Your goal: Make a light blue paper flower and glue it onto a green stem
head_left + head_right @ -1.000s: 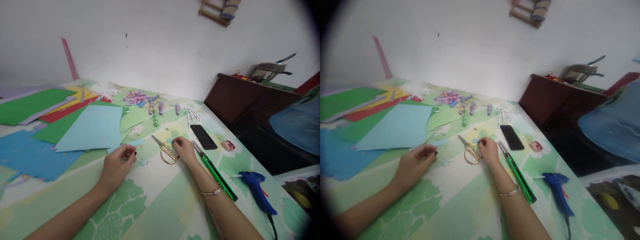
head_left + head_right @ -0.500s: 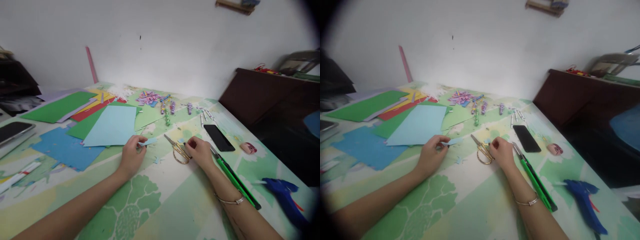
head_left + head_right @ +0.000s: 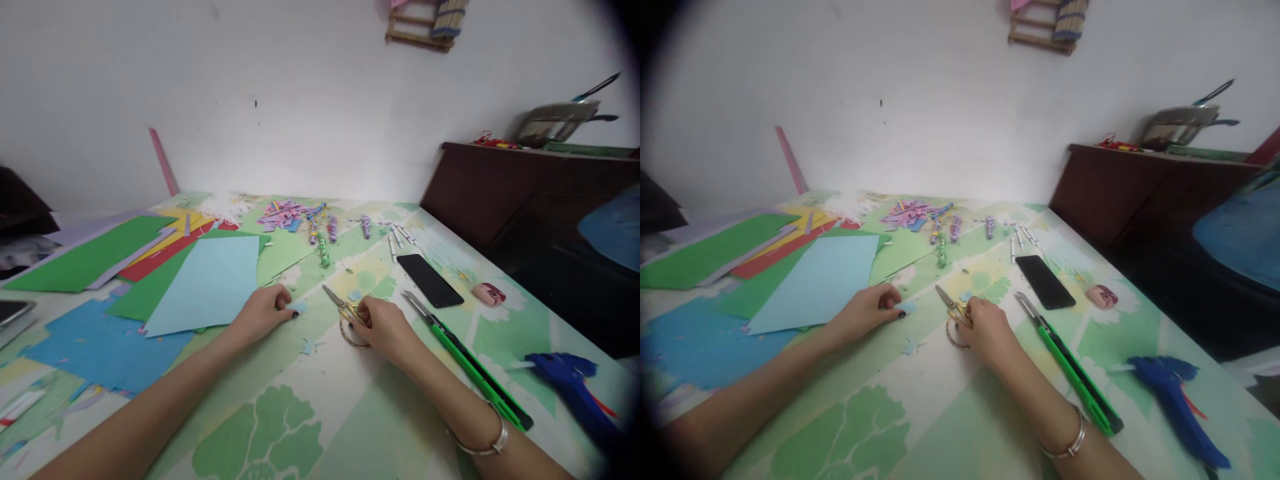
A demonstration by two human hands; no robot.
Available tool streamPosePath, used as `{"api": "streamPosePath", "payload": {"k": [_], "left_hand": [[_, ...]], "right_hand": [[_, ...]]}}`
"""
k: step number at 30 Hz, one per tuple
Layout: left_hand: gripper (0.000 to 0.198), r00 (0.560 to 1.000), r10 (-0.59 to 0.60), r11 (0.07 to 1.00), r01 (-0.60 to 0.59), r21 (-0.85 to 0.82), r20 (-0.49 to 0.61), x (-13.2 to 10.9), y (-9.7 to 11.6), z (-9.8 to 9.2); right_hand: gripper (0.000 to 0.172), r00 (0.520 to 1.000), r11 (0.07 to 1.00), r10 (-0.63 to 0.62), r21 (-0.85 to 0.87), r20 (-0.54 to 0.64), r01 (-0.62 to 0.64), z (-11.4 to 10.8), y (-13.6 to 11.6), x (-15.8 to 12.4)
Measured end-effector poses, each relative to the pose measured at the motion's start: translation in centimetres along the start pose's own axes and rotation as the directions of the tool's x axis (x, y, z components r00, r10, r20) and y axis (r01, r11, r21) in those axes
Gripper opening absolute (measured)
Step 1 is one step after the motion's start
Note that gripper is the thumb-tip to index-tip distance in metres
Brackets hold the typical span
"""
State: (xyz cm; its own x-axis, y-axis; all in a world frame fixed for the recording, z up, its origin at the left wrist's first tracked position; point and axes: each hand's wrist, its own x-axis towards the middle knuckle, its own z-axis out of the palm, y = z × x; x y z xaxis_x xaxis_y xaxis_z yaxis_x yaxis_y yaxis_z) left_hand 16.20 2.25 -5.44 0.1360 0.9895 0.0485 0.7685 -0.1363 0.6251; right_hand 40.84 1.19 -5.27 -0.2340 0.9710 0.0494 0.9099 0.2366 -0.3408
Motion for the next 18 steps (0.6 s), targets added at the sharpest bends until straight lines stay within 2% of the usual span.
{"api": "streamPosePath", "payload": {"k": [3,6,8,11,14,18], "left_hand": [[0.015,0.997,-0.016,0.990,0.026,-0.137,0.078,0.1,0.1,-0.3],[0.015,0.998,-0.001,0.952,0.018,-0.305,0.058,-0.1,0.2,-0.5],[0.016,0.999,-0.008,0.901,0.026,-0.432,0.043,-0.5,0.4,-0.7],[0.018,0.994,-0.071,0.784,0.107,-0.612,0.083,-1.2,0.9,-1.0],[0.023,0.982,-0.109,0.663,0.189,-0.725,0.157,-1.9,1.5,-1.2],[0.025,0.977,-0.088,0.590,0.207,-0.781,0.193,-2.4,1.9,-1.3]], "right_hand": [[0.012,0.999,0.999,0.009,-0.049,0.032,-0.007,-0.1,-0.2,-0.3],[0.016,1.000,0.995,-0.019,-0.096,0.007,0.020,0.0,-0.7,-0.8],[0.018,0.999,0.991,-0.030,-0.128,-0.018,0.027,0.1,-1.0,-1.1],[0.026,0.999,0.992,-0.029,-0.124,-0.032,0.025,-0.1,-1.1,-1.3],[0.043,1.000,1.000,0.000,-0.007,0.026,0.000,-0.8,-0.6,-1.3],[0.059,0.977,0.953,0.061,0.277,0.206,-0.119,-1.7,0.5,-1.3]]}}
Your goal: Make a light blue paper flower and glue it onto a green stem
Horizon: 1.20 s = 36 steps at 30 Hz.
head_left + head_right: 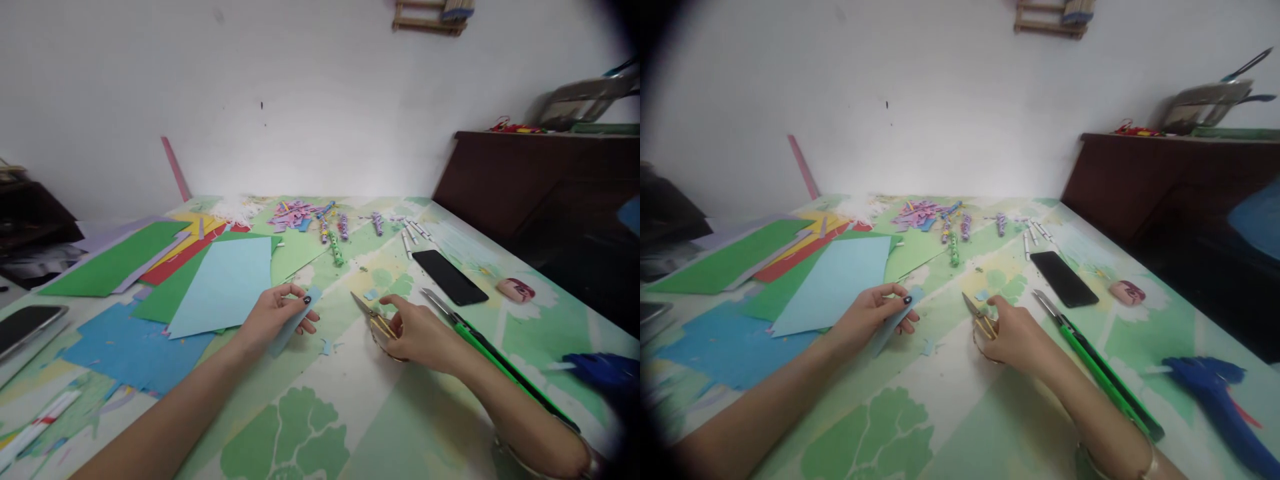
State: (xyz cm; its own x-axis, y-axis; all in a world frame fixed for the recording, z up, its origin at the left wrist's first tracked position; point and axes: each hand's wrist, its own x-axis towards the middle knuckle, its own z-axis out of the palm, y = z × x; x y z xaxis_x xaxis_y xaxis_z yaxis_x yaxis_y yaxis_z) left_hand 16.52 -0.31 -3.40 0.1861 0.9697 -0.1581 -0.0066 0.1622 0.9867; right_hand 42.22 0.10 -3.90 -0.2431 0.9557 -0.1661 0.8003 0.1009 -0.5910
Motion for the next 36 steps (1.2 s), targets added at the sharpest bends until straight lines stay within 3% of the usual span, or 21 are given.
{"api": "streamPosePath", "payload": {"k": [4,7,10,13,16,19,22,29,32,36], "left_hand": [[0.024,1.000,0.023,1.000,-0.023,-0.016,-0.004,0.0,-0.3,0.2],[0.025,0.999,0.037,0.999,-0.037,-0.016,-0.016,-0.1,-0.4,0.5],[0.026,0.999,0.039,0.999,-0.039,-0.026,-0.015,-0.5,-0.2,1.1],[0.025,1.000,0.018,0.999,-0.018,-0.033,0.008,-0.9,0.1,1.6],[0.025,1.000,-0.012,0.998,0.012,-0.054,0.007,-1.1,0.1,1.9],[0.023,1.000,-0.006,0.995,0.008,-0.098,0.014,-1.0,-0.1,2.0],[0.019,0.997,0.012,0.992,-0.003,-0.123,0.071,-1.1,-0.4,2.4],[0.017,0.973,-0.004,0.999,0.013,-0.039,0.230,-2.4,-0.3,4.0],[0.017,0.968,-0.012,1.000,0.009,0.013,0.251,-2.6,-0.4,4.4],[0.017,0.972,-0.009,0.996,-0.012,0.085,0.237,-2.5,-0.4,4.7]], "right_hand": [[0.042,0.996,0.951,0.006,0.308,0.091,-0.034,0.3,-0.1,0.0],[0.026,0.992,0.873,-0.094,0.486,0.082,0.042,1.0,-1.5,-0.5],[0.026,0.972,0.783,-0.195,0.618,0.129,0.075,1.9,-2.9,-1.4],[0.031,0.970,0.809,-0.199,0.582,0.138,0.083,2.6,-3.3,-2.0],[0.030,0.988,0.877,-0.142,0.470,0.058,0.098,2.8,-2.8,-1.6],[0.028,0.997,0.873,-0.071,0.485,0.003,0.061,2.6,-2.1,-0.8],[0.029,0.999,0.757,-0.020,0.653,0.048,-0.016,2.5,-2.0,-0.3],[0.032,0.995,0.378,-0.075,0.925,0.072,-0.038,3.1,-3.2,-1.1],[0.031,0.992,0.323,-0.102,0.946,0.069,-0.032,3.2,-3.4,-1.3],[0.031,0.993,0.320,-0.091,0.947,0.069,-0.036,3.4,-3.2,-1.2]]}}
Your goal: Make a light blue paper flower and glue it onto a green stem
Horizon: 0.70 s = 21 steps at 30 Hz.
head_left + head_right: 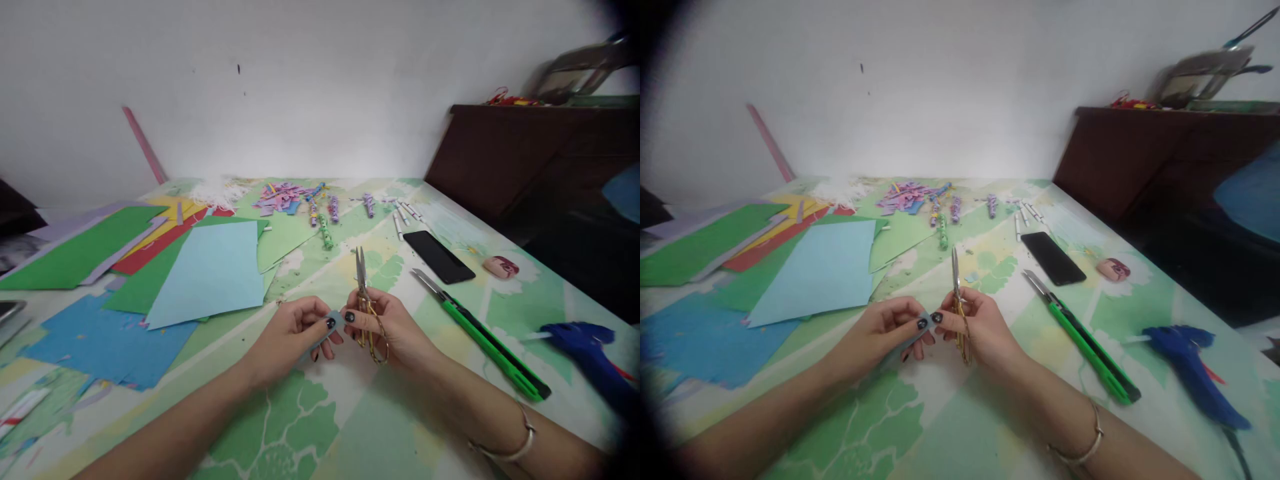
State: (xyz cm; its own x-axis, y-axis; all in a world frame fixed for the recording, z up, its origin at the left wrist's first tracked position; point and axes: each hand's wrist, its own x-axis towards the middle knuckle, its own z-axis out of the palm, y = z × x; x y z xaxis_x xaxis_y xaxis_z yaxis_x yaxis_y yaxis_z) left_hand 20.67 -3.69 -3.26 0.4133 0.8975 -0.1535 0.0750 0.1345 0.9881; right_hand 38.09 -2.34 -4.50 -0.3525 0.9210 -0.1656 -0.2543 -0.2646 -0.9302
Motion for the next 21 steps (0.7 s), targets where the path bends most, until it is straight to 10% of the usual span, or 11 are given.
{"api": "streamPosePath", "payload": {"k": [21], "left_hand": [[0.019,0.998,0.017,1.000,-0.018,0.014,0.064,-0.48,-0.19,0.59]], "right_hand": [[0.023,0.984,0.962,-0.164,-0.231,-0.071,0.144,0.06,0.33,0.19]]}}
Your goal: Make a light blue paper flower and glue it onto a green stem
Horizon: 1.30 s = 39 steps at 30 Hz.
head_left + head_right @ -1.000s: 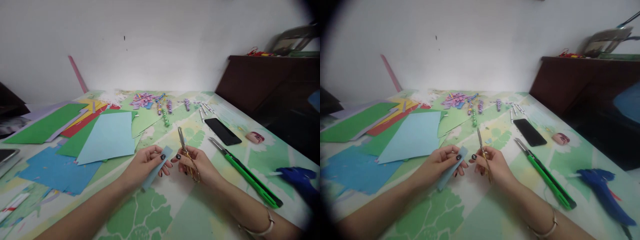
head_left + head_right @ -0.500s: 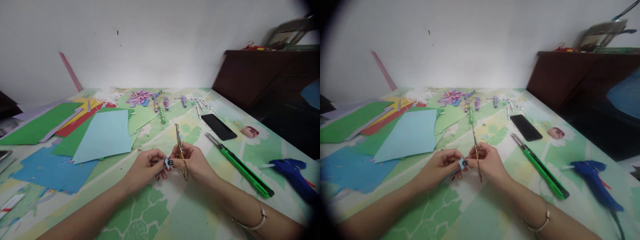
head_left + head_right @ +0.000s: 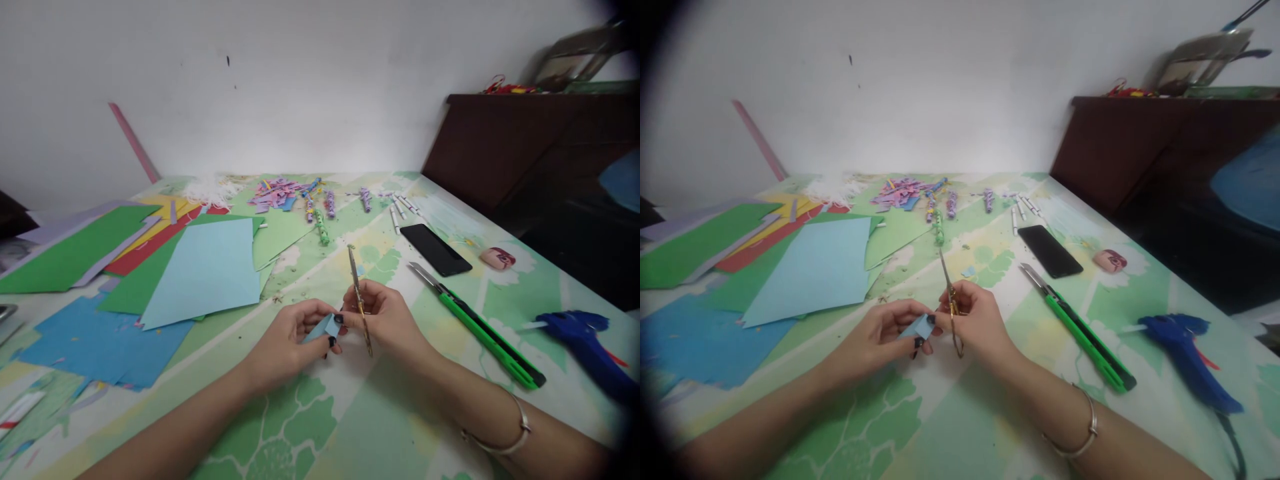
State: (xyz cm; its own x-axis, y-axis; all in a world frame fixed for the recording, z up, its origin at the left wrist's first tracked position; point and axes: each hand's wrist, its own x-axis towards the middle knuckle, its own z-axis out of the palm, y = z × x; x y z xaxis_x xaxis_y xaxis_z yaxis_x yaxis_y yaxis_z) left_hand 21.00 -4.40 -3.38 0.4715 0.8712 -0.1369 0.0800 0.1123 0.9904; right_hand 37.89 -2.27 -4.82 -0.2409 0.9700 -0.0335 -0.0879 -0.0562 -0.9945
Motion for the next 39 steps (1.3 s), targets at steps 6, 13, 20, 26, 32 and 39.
{"api": "streamPosePath", "payload": {"k": [6,13,20,26,32,39], "left_hand": [[0.019,0.997,-0.058,0.998,0.059,0.019,-0.041,0.24,0.05,0.10],[0.028,0.992,-0.108,0.994,0.107,-0.008,-0.067,0.32,-0.23,-0.16],[0.031,0.989,-0.110,0.994,0.112,0.009,-0.103,0.31,-0.02,-0.08],[0.030,0.988,-0.107,0.994,0.108,0.000,-0.109,0.39,-0.11,0.07],[0.030,0.988,-0.114,0.993,0.116,0.008,-0.106,0.50,-0.22,0.24],[0.026,0.987,-0.110,0.992,0.116,0.048,-0.117,0.59,-0.27,-0.05]], "right_hand": [[0.020,1.000,1.000,-0.001,0.004,-0.024,0.001,-0.14,0.01,0.01],[0.021,1.000,1.000,0.021,0.008,-0.019,-0.021,-0.17,-0.09,0.01],[0.023,0.999,1.000,0.004,0.001,0.032,-0.004,0.01,-0.18,-0.13],[0.026,0.999,0.999,-0.003,-0.040,0.054,0.005,0.30,-0.13,-0.33],[0.027,0.997,1.000,0.024,0.006,0.076,-0.024,0.73,-0.50,-0.49],[0.024,0.999,1.000,0.005,-0.014,-0.037,-0.006,0.11,-0.23,-0.11]]}}
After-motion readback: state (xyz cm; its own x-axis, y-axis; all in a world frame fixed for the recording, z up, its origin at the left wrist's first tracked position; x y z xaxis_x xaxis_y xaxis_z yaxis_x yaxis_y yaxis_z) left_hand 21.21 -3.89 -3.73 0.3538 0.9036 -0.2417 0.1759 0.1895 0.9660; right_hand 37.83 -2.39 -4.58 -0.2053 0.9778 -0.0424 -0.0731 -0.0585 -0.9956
